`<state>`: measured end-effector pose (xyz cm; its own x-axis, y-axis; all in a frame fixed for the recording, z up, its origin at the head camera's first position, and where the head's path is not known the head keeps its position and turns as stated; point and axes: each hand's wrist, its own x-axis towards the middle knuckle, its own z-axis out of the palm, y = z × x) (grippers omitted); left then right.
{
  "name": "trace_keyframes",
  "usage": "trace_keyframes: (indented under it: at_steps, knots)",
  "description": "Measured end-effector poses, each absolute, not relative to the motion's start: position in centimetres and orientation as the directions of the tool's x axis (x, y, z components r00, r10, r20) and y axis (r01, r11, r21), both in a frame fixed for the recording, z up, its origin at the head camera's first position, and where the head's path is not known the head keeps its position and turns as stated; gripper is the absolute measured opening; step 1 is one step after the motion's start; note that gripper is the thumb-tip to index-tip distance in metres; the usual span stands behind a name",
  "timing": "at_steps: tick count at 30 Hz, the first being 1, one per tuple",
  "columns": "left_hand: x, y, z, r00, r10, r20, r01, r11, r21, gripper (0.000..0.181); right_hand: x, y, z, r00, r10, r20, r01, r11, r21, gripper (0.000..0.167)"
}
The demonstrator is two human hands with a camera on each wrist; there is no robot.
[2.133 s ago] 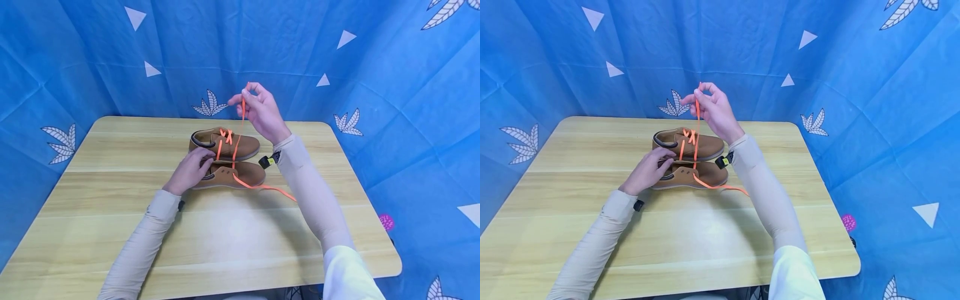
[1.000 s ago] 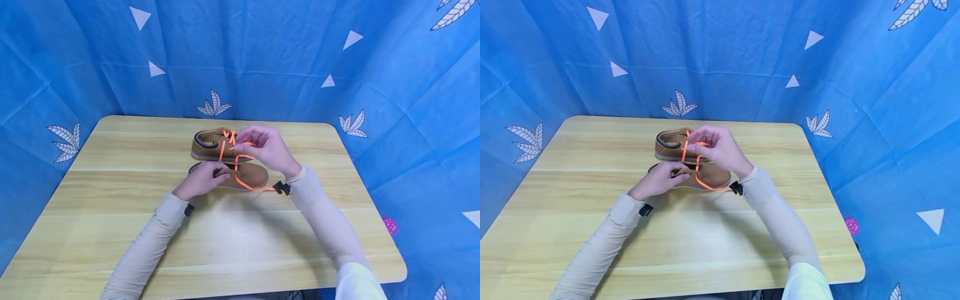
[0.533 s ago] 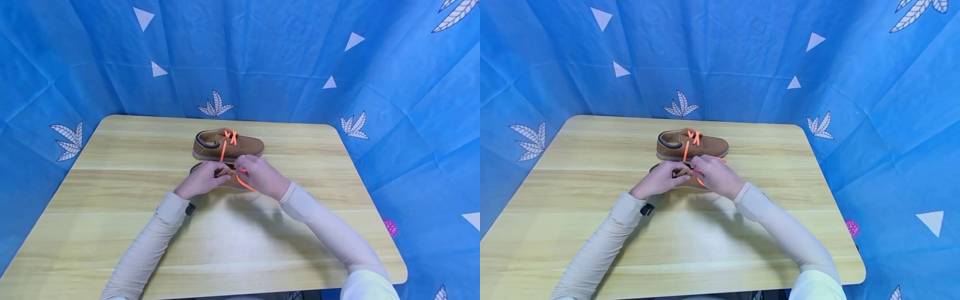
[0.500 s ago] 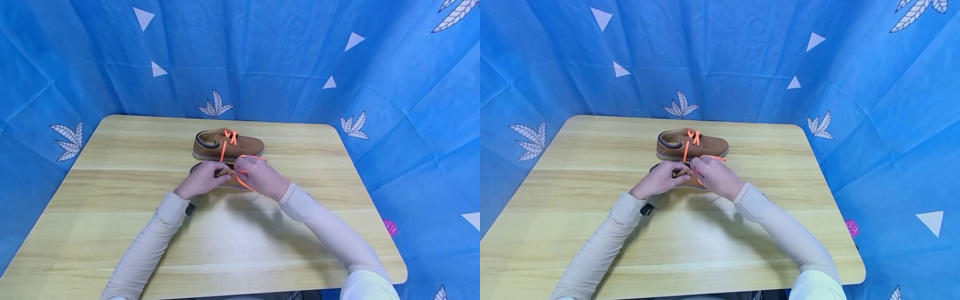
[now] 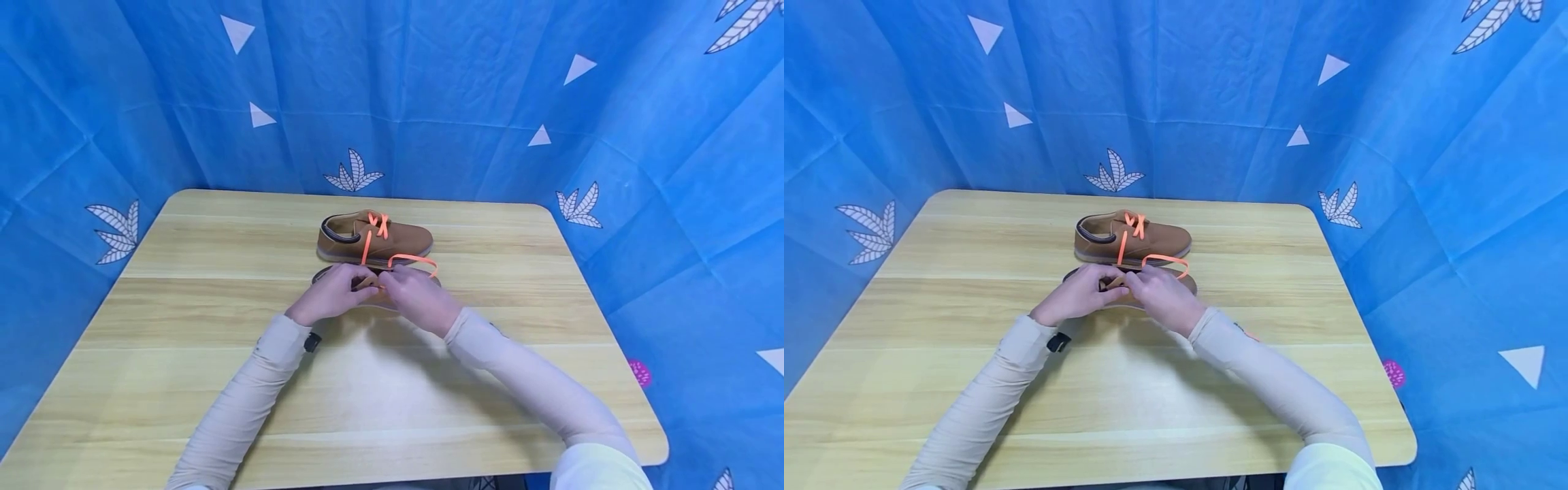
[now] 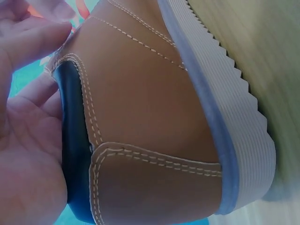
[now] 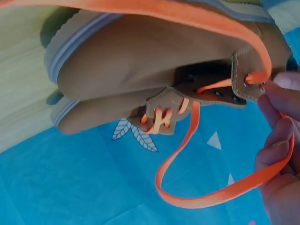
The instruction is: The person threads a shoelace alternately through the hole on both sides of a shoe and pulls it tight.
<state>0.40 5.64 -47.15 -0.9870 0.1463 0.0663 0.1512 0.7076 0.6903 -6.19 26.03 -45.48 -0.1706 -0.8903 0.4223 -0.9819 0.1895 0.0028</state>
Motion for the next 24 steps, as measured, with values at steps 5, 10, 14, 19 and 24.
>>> trace_keyframes:
  at_steps: [5,10,14,19,24]
  knots:
    - [0.0,4.9,-46.4,-0.987,0.159,0.002,0.107,0.655,0.748,0.030,-5.9,25.7,-46.0,-0.127,-0.887,0.444,-0.982,0.177,0.073,0.021]
    - [-1.1,4.2,-45.6,-0.970,0.182,-0.159,-0.002,0.650,0.760,0.045,-5.7,25.4,-46.4,-0.095,-0.884,0.458,-0.974,0.178,0.142,0.024]
    - [-2.2,3.7,-45.2,-0.946,0.224,-0.235,-0.028,0.664,0.747,0.047,-5.7,25.2,-46.5,-0.087,-0.882,0.462,-0.971,0.178,0.157,0.022]
    - [-3.2,3.3,-45.2,-0.927,0.264,-0.268,-0.020,0.676,0.736,0.037,-5.6,25.0,-46.5,-0.080,-0.885,0.458,-0.963,0.186,0.193,0.022]
    - [-3.3,3.5,-45.3,-0.940,0.262,-0.218,0.025,0.690,0.724,0.021,-5.4,24.7,-46.3,-0.050,-0.894,0.445,-0.952,0.178,0.250,0.024]
